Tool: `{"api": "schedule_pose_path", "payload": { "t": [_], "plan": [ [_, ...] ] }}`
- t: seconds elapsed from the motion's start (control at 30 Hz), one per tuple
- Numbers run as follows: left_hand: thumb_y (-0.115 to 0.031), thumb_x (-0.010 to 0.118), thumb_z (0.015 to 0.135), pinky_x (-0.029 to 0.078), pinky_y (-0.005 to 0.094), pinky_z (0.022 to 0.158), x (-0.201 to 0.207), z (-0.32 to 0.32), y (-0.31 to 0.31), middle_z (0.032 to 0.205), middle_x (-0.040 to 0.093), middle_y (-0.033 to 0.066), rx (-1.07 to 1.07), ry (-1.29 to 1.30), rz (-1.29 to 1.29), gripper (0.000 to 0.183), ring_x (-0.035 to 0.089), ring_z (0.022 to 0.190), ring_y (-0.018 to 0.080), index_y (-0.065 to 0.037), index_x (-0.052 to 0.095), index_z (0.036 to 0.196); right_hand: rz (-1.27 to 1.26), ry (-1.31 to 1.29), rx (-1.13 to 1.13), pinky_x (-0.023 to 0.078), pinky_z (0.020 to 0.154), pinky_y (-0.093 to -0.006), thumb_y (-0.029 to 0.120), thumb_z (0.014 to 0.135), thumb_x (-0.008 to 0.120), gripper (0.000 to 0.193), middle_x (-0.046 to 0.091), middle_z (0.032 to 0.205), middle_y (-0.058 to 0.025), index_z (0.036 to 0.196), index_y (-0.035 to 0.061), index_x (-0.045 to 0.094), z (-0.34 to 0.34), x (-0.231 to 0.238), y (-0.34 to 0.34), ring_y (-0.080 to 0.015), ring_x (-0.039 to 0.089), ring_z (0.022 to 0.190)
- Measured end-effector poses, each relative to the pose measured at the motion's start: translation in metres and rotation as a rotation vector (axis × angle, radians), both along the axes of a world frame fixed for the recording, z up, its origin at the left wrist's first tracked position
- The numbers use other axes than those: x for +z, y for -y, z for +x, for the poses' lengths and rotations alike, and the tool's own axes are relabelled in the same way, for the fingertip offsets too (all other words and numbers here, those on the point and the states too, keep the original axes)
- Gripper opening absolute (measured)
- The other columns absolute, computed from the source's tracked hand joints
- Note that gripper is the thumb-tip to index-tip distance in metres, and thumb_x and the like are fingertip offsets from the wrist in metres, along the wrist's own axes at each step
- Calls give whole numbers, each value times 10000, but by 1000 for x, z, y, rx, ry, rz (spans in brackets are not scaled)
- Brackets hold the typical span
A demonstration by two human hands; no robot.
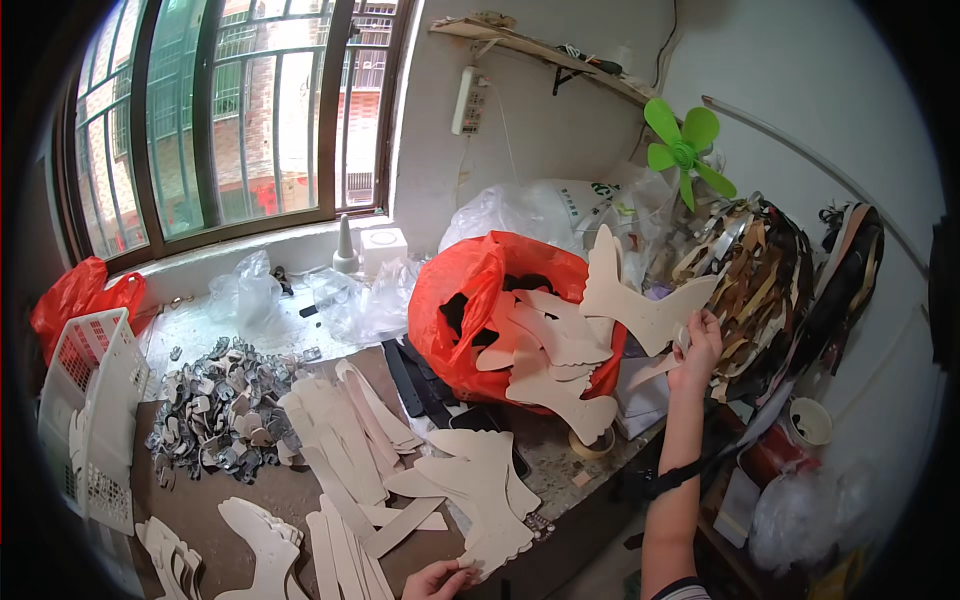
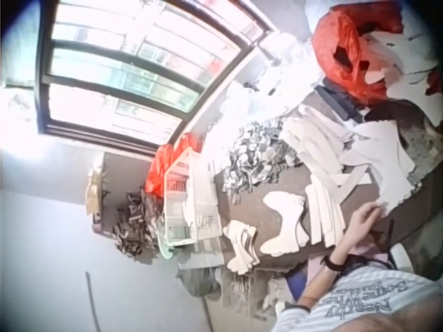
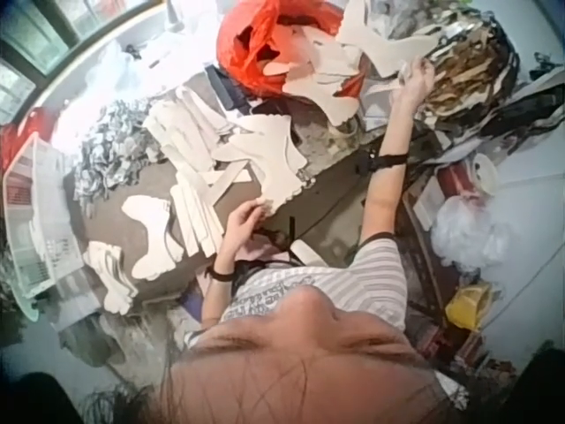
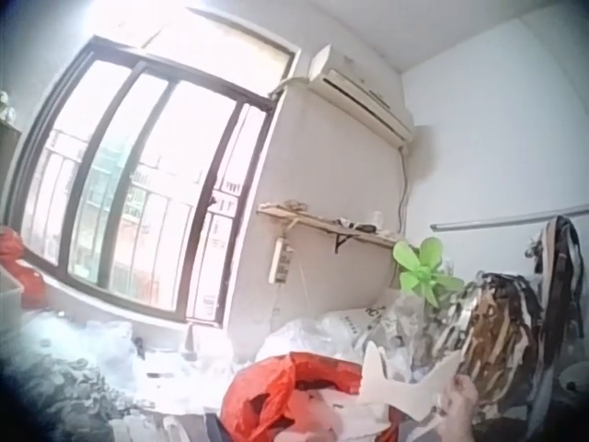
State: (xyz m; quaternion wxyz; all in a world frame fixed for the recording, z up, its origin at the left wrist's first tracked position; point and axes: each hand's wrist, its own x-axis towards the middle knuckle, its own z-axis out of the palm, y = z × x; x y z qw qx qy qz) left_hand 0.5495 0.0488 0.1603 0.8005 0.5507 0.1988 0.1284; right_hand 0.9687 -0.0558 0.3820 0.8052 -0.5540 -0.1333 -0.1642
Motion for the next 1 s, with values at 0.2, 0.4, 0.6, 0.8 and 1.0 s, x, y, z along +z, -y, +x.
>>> {"api": "schedule_pose_path", "payload": {
  "t": [0.2, 0.4, 0.6, 0.8, 1.0],
  "plan": [
    [-86, 536, 969, 504, 218, 750, 12, -2, 4, 1002, 673, 48, 50, 17, 7, 242, 632, 875, 107, -11, 594, 1192, 38, 57, 251, 259, 392, -179, 174, 955, 554, 92, 583, 770, 37, 1003, 95, 563, -32, 11, 12, -19, 451, 504],
    [-133, 506, 992, 490, 232, 763, 33, -11, 4, 1031, 662, 84, 125, 81, -95, 291, 633, 895, 127, 1, 561, 1244, 26, -94, 743, 268, 356, -183, 127, 953, 540, 95, 608, 746, 17, 1022, 68, 569, -84, 11, 8, -33, 454, 448],
    [-417, 268, 1037, 412, 370, 1017, 63, -17, -12, 1393, 463, 160, -30, 279, -253, 579, 512, 1221, 241, -4, 285, 1441, -74, -278, 1012, 524, 550, -217, 105, 946, 542, 160, 683, 932, -91, 1079, 19, 564, -133, -14, -10, -107, 665, 679],
    [-545, 273, 993, 393, 428, 1028, 59, -18, -13, 1425, 418, 128, 24, 396, -546, 661, 461, 1269, 293, -96, 238, 1477, -399, -513, 1178, 384, 458, -155, 85, 891, 608, 111, 614, 743, 8, 985, 27, 599, -166, -57, -44, -11, 524, 530],
    [-786, 127, 852, 325, 513, 1075, 65, -50, -4, 1488, 326, 181, 102, 447, -850, 972, 380, 1333, 348, -50, 252, 1474, -508, -359, 1096, 331, 456, -171, 76, 834, 668, 107, 592, 735, 24, 914, 35, 610, -198, -55, -36, -6, 476, 530]
  ]
}}
